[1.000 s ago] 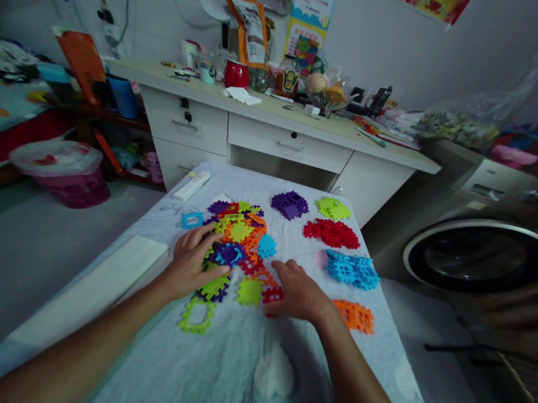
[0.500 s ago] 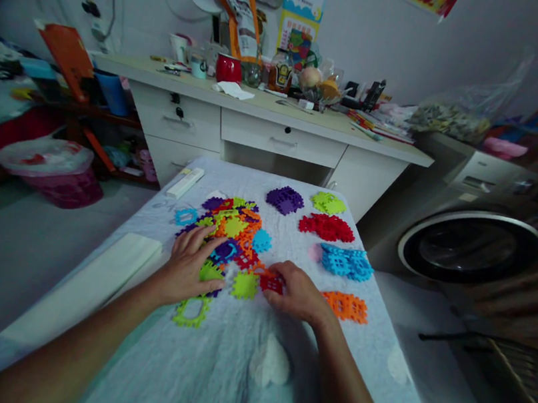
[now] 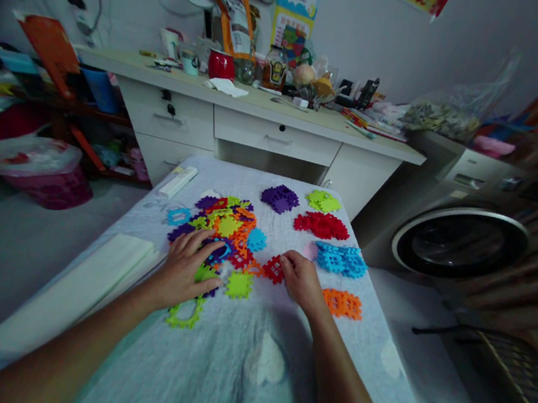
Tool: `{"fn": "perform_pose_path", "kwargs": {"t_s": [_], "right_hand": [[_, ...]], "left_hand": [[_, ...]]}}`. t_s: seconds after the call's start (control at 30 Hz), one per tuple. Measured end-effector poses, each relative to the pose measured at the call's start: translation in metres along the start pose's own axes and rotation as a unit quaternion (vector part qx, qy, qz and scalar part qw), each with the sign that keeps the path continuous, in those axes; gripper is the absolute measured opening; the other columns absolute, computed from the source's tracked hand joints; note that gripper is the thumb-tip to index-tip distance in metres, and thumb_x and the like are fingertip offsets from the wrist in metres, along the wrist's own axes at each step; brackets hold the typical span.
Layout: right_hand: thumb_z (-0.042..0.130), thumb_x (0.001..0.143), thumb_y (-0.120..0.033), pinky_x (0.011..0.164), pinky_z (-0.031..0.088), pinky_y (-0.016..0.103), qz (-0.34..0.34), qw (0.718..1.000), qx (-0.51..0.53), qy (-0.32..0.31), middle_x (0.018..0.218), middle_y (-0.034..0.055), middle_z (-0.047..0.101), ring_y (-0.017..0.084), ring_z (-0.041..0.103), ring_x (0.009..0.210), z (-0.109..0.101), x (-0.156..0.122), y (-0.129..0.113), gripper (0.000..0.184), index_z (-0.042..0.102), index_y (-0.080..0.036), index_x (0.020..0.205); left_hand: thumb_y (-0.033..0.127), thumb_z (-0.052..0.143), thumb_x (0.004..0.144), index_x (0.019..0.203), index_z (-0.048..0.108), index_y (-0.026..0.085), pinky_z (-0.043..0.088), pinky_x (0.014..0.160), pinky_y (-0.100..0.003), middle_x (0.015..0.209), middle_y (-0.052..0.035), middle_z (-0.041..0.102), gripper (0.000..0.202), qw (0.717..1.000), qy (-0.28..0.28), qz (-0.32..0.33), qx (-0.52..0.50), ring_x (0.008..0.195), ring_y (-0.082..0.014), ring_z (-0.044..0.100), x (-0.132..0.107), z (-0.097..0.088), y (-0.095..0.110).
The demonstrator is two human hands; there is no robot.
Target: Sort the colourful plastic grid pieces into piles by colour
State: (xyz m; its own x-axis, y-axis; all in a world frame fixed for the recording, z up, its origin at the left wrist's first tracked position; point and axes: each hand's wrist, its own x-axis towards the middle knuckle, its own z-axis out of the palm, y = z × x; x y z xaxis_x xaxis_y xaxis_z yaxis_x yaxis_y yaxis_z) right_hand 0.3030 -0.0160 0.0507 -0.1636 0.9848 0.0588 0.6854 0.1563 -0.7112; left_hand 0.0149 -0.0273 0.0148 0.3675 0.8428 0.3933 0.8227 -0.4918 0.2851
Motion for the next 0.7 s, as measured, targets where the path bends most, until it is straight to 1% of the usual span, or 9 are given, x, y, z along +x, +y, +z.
{"fn": "perform_pose_path", "kwargs": {"t_s": [0.1,0.17,0.23,0.33,0.43,0.53,0.6,0.7], "right_hand": [[0.046,0.090,-0.037,0.057,0.039,0.025,-0.004,1.000,0.005,0.009,0.063,-0.0002,0.060,0.014,0.054,0.058,-0.014,0.010,0.002,0.025,0.061,-0.018,0.083],[0.050,0.087,-0.037,0.058,0.040,0.024,-0.013,1.000,0.004,0.011,0.066,0.0002,0.063,0.013,0.056,0.060,-0.029,0.021,0.004,0.022,0.062,-0.018,0.083],[0.054,0.084,-0.035,0.059,0.040,0.024,-0.023,0.999,-0.017,0.025,0.069,0.0005,0.064,0.013,0.056,0.062,-0.046,0.035,0.006,0.019,0.061,-0.018,0.079],[0.059,0.080,-0.029,0.062,0.039,0.025,-0.010,0.989,-0.108,0.096,0.070,0.0006,0.064,0.014,0.056,0.065,-0.069,0.061,0.013,0.012,0.062,-0.018,0.076],[0.062,0.077,-0.023,0.067,0.039,0.026,0.031,0.960,-0.219,0.170,0.077,0.0032,0.065,0.015,0.057,0.071,-0.085,0.089,0.025,0.007,0.065,-0.017,0.077],[0.060,0.079,-0.020,0.072,0.040,0.027,0.051,0.932,-0.300,0.198,0.089,0.0078,0.065,0.017,0.058,0.079,-0.089,0.110,0.039,0.009,0.067,-0.015,0.083],[0.059,0.081,-0.020,0.072,0.040,0.026,0.062,0.921,-0.333,0.192,0.095,0.0092,0.064,0.017,0.058,0.081,-0.088,0.118,0.047,0.012,0.068,-0.015,0.088],[0.056,0.084,-0.021,0.071,0.040,0.026,0.066,0.913,-0.368,0.165,0.100,0.0093,0.062,0.017,0.058,0.082,-0.081,0.121,0.051,0.015,0.067,-0.016,0.092]], "left_hand": [[0.052,0.065,0.078,0.132,0.051,0.024,0.026,0.109,-0.059,0.144,-0.0143,0.040,0.062,1.000,0.001,0.001,0.001,0.133,-0.0361,0.033,0.000,0.000,0.000],[0.051,0.065,0.078,0.132,0.051,0.024,0.026,0.109,-0.060,0.144,-0.0140,0.040,0.062,1.000,0.000,0.001,-0.003,0.133,-0.0361,0.034,0.000,0.001,-0.001],[0.051,0.065,0.078,0.131,0.052,0.024,0.026,0.109,-0.060,0.144,-0.0139,0.040,0.061,1.000,0.001,0.000,-0.008,0.133,-0.0359,0.034,0.000,0.000,-0.001],[0.050,0.064,0.079,0.130,0.053,0.023,0.028,0.108,-0.059,0.144,-0.0143,0.041,0.059,1.000,0.002,0.003,-0.015,0.132,-0.0355,0.035,0.001,0.000,-0.001],[0.050,0.063,0.079,0.129,0.055,0.023,0.028,0.108,-0.060,0.143,-0.0144,0.042,0.057,1.000,0.005,0.004,-0.022,0.132,-0.0359,0.035,0.001,0.000,-0.001],[0.049,0.064,0.078,0.128,0.056,0.023,0.029,0.107,-0.060,0.143,-0.0145,0.043,0.057,1.000,0.005,0.000,-0.020,0.131,-0.0359,0.035,0.002,0.000,-0.001],[0.049,0.065,0.078,0.128,0.056,0.023,0.029,0.107,-0.059,0.143,-0.0141,0.043,0.057,1.000,0.003,0.000,-0.018,0.131,-0.0354,0.036,0.003,0.000,-0.002],[0.048,0.065,0.077,0.127,0.056,0.023,0.028,0.108,-0.059,0.142,-0.0141,0.043,0.056,1.000,0.002,-0.002,-0.022,0.132,-0.0351,0.036,0.003,0.000,-0.002]]}}
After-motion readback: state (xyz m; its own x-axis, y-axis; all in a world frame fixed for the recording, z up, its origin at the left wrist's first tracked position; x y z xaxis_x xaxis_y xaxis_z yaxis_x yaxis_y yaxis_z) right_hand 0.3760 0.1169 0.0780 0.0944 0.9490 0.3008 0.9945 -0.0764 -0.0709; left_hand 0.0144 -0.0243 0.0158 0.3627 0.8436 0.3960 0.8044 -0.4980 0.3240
